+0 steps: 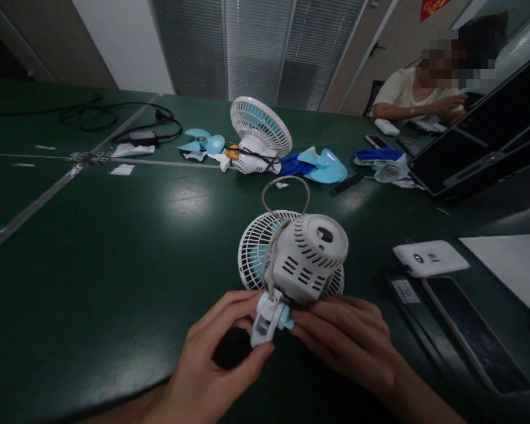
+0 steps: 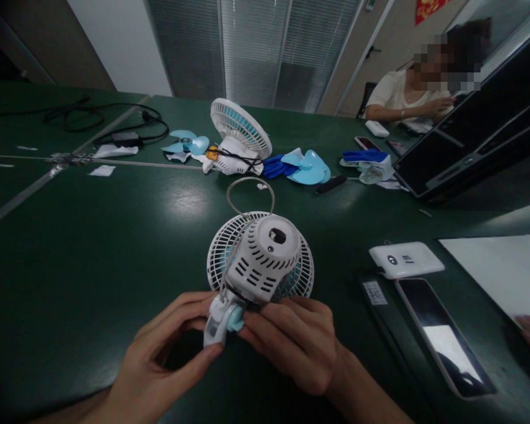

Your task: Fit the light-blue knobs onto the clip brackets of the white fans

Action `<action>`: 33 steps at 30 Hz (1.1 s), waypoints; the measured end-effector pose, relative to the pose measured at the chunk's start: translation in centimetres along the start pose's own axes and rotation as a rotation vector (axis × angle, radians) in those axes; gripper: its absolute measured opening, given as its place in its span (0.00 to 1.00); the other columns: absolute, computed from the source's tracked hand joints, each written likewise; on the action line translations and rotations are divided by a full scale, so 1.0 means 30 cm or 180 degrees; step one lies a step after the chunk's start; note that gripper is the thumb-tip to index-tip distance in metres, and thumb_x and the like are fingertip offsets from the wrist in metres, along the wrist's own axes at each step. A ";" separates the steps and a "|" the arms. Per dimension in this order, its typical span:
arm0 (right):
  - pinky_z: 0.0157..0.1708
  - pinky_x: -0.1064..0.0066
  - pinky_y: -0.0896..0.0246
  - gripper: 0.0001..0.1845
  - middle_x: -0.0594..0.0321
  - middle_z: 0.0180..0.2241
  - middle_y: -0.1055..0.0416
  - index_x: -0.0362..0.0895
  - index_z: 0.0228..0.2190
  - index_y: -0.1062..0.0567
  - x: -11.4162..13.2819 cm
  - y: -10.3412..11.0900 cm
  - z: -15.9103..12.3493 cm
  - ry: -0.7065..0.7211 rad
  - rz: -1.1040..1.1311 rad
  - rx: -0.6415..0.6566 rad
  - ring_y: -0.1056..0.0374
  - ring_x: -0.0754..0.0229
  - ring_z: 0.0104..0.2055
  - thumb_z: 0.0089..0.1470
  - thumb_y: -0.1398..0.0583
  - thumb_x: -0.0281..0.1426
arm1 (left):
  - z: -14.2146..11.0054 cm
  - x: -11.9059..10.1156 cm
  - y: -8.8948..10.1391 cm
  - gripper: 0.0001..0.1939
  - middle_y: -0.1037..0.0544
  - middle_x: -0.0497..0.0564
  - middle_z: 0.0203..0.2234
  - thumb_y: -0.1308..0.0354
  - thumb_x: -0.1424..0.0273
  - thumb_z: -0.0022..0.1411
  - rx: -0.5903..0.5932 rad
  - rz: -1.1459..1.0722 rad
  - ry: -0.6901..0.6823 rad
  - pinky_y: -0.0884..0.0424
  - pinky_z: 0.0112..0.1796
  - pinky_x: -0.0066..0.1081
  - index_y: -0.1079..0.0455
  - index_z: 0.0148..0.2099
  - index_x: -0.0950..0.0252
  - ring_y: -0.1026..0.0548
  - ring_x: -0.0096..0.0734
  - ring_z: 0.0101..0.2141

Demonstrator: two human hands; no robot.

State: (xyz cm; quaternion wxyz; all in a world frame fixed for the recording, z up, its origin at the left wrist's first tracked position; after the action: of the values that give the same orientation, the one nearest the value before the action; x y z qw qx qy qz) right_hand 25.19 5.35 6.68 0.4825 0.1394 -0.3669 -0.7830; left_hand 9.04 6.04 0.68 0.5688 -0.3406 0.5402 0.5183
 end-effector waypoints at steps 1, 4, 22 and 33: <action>0.29 0.75 0.30 0.04 0.66 0.29 0.22 0.40 0.39 0.21 0.001 -0.002 0.000 -0.0017 0.0033 -0.0003 0.26 0.68 0.28 0.60 0.35 0.24 | 0.001 0.000 0.000 0.25 0.24 0.49 0.52 0.37 0.79 0.64 -0.0002 0.0009 -0.0005 0.21 0.42 0.27 0.29 0.59 0.51 0.22 0.31 0.46; 0.28 0.75 0.31 0.02 0.65 0.28 0.23 0.39 0.38 0.22 0.000 -0.013 -0.002 -0.0090 0.0144 0.0015 0.27 0.67 0.27 0.61 0.35 0.25 | 0.002 0.004 -0.001 0.24 0.24 0.49 0.53 0.37 0.78 0.64 -0.0013 0.0025 0.0006 0.21 0.42 0.27 0.29 0.59 0.50 0.22 0.32 0.46; 0.30 0.73 0.30 0.07 0.65 0.30 0.21 0.40 0.41 0.21 0.017 0.021 0.014 -0.0146 -0.0043 -0.0061 0.26 0.67 0.27 0.62 0.39 0.22 | -0.003 0.012 -0.003 0.24 0.25 0.48 0.53 0.37 0.77 0.64 0.0000 -0.0005 0.0046 0.21 0.42 0.27 0.30 0.59 0.49 0.22 0.31 0.46; 0.23 0.73 0.34 0.07 0.64 0.29 0.21 0.39 0.39 0.21 0.055 0.000 0.020 -0.0003 0.0206 -0.0016 0.28 0.67 0.24 0.64 0.41 0.24 | -0.005 0.007 0.004 0.24 0.24 0.48 0.52 0.37 0.79 0.64 -0.0068 -0.0023 0.0023 0.22 0.43 0.26 0.29 0.58 0.50 0.22 0.31 0.47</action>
State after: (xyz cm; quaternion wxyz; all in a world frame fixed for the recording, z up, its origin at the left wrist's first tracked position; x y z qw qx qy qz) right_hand 24.02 4.20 7.32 0.5078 0.1259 -0.3695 -0.7679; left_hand 8.86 5.96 0.48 0.5651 -0.3505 0.5355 0.5207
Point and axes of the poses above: each hand's wrist, its own z-axis towards the middle knuckle, its own y-axis out of the back of the hand, x = y × z, the point moved 9 cm from there along z, towards the middle knuckle
